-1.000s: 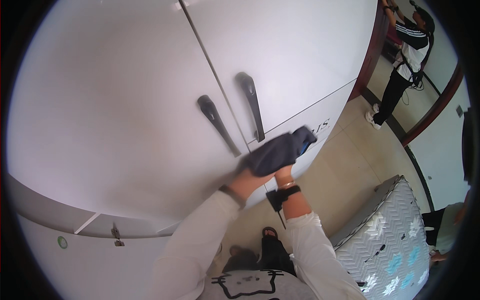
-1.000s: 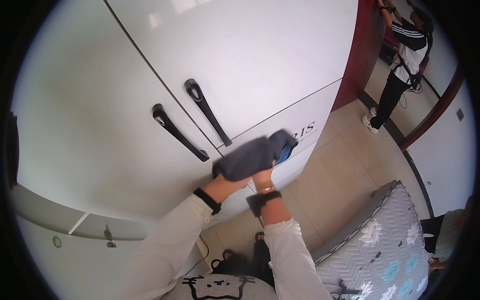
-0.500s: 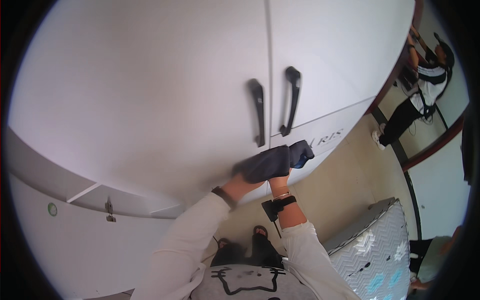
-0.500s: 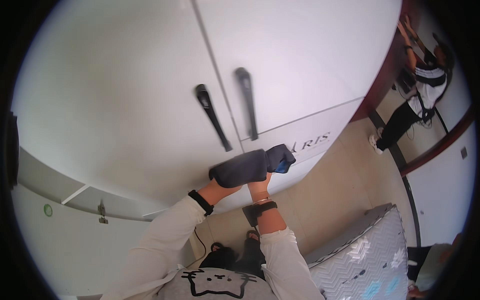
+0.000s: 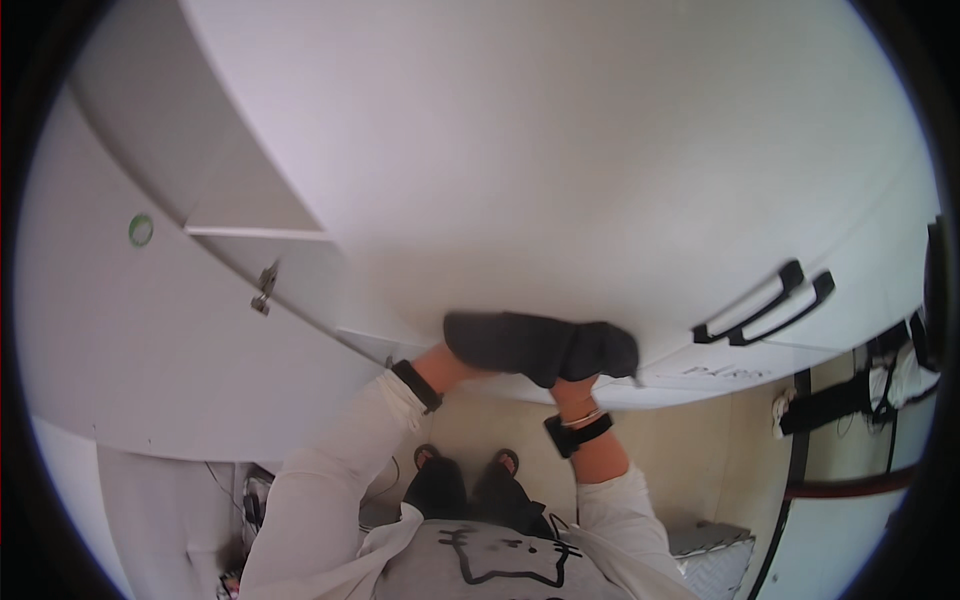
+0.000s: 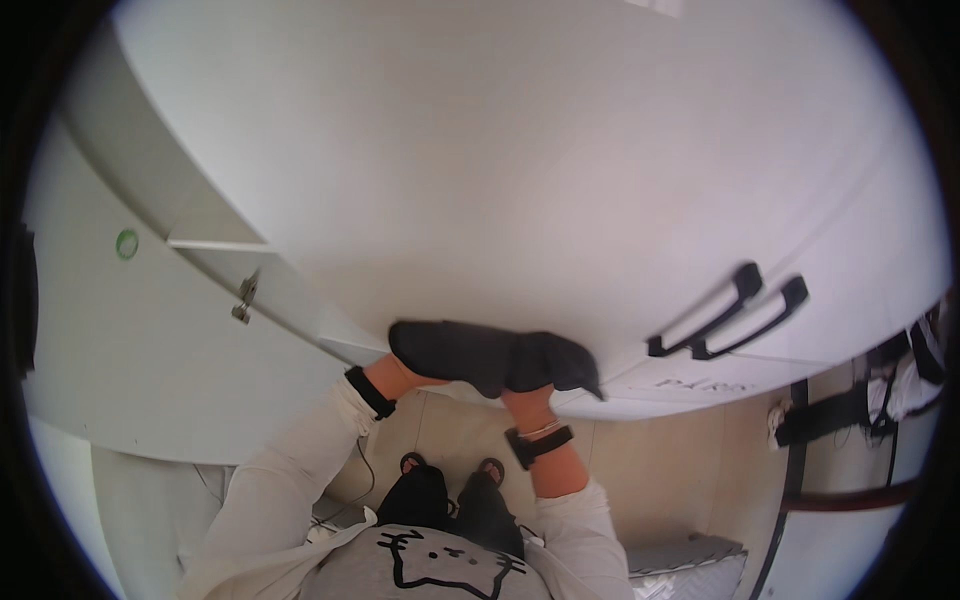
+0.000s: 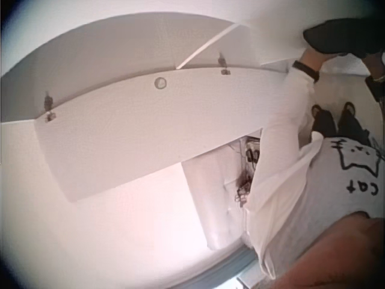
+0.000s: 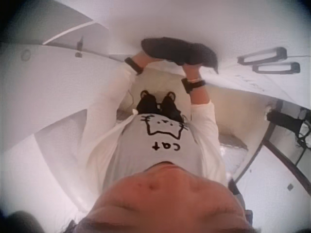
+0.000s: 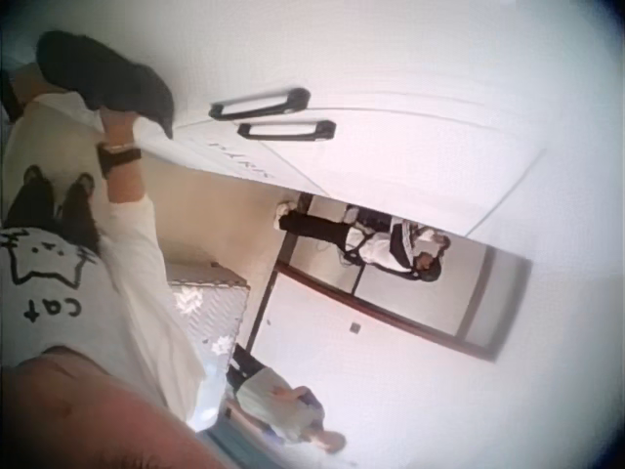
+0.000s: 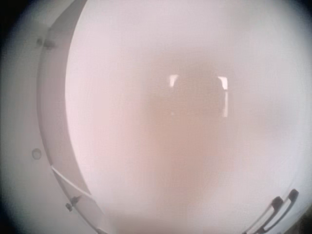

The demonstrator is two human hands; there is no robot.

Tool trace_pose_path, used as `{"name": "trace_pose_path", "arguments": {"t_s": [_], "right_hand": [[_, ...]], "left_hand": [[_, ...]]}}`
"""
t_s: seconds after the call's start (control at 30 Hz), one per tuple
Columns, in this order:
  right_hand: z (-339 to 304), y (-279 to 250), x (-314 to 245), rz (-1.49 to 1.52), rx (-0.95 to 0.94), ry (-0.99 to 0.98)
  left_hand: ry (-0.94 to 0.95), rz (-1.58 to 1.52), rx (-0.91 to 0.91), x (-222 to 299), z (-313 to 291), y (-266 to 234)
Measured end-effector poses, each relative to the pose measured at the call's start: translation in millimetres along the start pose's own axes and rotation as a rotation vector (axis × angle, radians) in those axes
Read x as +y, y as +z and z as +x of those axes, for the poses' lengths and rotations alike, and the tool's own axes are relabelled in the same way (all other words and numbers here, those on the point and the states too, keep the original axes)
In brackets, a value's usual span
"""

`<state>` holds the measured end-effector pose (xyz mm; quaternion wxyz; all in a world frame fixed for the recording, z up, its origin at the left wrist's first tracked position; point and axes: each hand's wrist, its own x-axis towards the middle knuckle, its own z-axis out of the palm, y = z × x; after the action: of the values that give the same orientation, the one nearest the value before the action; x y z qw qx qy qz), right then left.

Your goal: The person wipes the surface of a red door with a cloth, then proceeds to wipe the exterior and interior surfaces of a white wardrobe.

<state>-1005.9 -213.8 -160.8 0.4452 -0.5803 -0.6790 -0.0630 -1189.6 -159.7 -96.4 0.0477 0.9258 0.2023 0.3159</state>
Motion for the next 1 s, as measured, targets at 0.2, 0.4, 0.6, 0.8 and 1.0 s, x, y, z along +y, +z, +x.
{"name": "trace_pose_path", "arguments": {"t_s": [0.2,0.4,0.6,0.8,1.0], "right_hand": [[105.3,-33.2,-86.8,-0.113,0.074,-0.552],[87.8,3.9,-102.0,0.142,-0.382,-0.560],[107.4,10.9,-127.6,0.202,-0.427,-0.448],[151.6,-1.7,-198.9,0.500,-0.144,-0.573],[112.6,19.1,-165.7,0.586,-0.576,-0.523]], "left_hand": [[-0.437,0.026,0.038,26.0,38.5,-112.6],[-0.550,0.147,0.405,0.6,-54.8,-6.4],[-0.676,0.106,0.388,2.7,-43.5,-63.3],[-0.463,0.032,0.750,-19.4,-30.7,-69.5],[-0.618,0.087,0.598,2.3,-65.3,-39.2]]}}
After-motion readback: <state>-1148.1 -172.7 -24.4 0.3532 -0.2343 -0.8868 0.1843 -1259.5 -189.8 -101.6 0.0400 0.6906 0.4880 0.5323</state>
